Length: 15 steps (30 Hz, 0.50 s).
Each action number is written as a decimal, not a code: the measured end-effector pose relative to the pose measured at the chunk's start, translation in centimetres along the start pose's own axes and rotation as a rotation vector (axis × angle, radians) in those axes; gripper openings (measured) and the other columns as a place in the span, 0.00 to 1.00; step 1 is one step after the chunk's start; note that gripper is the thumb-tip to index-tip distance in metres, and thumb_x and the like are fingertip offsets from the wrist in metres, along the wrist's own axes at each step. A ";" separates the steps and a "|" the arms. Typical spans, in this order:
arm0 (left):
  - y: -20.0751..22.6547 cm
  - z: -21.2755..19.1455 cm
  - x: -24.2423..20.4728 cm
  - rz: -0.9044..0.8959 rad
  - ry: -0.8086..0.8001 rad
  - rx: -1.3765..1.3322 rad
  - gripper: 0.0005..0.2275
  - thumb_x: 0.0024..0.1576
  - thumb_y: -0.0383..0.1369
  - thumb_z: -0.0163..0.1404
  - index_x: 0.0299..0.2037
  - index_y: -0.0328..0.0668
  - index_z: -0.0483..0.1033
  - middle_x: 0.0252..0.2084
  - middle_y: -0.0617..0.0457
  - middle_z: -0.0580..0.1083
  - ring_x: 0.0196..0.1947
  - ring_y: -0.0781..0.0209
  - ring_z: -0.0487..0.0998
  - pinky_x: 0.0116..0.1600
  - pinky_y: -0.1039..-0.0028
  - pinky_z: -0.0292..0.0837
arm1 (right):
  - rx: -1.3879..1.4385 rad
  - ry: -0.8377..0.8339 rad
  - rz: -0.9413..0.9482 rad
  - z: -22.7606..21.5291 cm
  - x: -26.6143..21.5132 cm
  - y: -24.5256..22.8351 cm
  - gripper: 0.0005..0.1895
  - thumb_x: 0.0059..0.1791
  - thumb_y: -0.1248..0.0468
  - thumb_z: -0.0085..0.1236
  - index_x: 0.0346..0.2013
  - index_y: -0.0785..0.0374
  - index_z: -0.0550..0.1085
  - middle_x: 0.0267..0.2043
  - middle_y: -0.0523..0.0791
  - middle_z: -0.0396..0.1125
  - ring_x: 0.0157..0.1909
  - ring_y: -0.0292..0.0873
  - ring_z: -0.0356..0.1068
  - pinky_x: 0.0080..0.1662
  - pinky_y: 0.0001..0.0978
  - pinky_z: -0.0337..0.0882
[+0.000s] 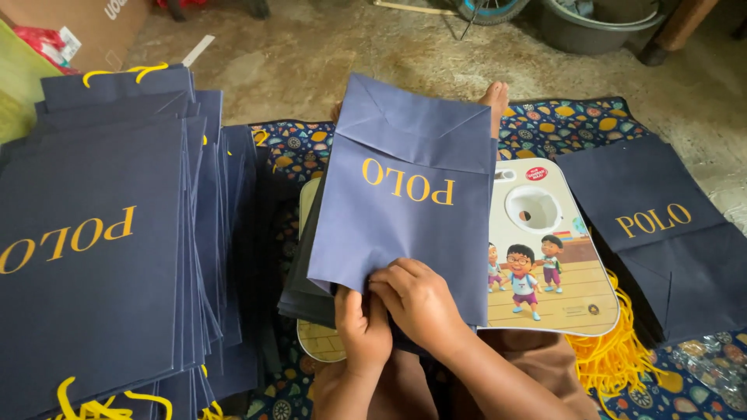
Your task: Threading yellow cord handles through pre-punched holes in blue paper shopping bags.
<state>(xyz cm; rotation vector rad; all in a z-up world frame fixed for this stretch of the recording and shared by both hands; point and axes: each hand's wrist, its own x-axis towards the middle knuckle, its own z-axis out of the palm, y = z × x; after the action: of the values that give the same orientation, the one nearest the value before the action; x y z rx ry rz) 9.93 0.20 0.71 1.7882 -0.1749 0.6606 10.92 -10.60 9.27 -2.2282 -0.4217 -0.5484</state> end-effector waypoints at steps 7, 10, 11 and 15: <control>0.5 0.0 0.2 -0.091 0.016 -0.011 0.15 0.56 0.20 0.51 0.54 0.33 0.74 0.40 0.55 0.71 0.25 0.71 0.61 0.30 0.84 0.61 | 0.044 0.045 0.069 -1.4 -0.4 0.7 0.04 0.43 0.71 0.63 0.32 0.63 0.78 0.30 0.42 0.71 0.27 0.42 0.69 0.33 0.31 0.70; 0.0 0.2 0.0 -0.078 0.027 -0.002 0.14 0.56 0.19 0.51 0.53 0.32 0.74 0.39 0.56 0.70 0.25 0.72 0.60 0.31 0.84 0.62 | 0.058 0.042 0.054 -1.9 -0.3 0.6 0.04 0.43 0.71 0.63 0.32 0.63 0.78 0.30 0.42 0.71 0.27 0.41 0.68 0.32 0.30 0.70; -0.1 0.2 -0.2 -0.079 0.025 -0.001 0.14 0.56 0.19 0.51 0.53 0.32 0.74 0.39 0.56 0.70 0.25 0.72 0.60 0.31 0.84 0.62 | 0.060 0.042 0.056 -1.8 -0.4 0.5 0.04 0.43 0.71 0.63 0.32 0.63 0.78 0.30 0.42 0.71 0.27 0.41 0.68 0.32 0.30 0.70; -0.1 0.3 -0.1 -0.071 0.012 -0.025 0.14 0.56 0.18 0.50 0.53 0.31 0.73 0.45 0.49 0.74 0.34 0.64 0.72 0.38 0.79 0.71 | 0.086 0.057 0.012 -1.3 -0.4 0.5 0.04 0.43 0.72 0.62 0.31 0.63 0.77 0.30 0.43 0.71 0.30 0.42 0.70 0.35 0.31 0.71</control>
<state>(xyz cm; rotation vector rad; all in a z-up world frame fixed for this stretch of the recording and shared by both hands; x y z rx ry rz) 9.98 -0.02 0.48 1.7581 -0.1104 0.6153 10.55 -11.95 9.49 -2.1264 -0.3950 -0.5761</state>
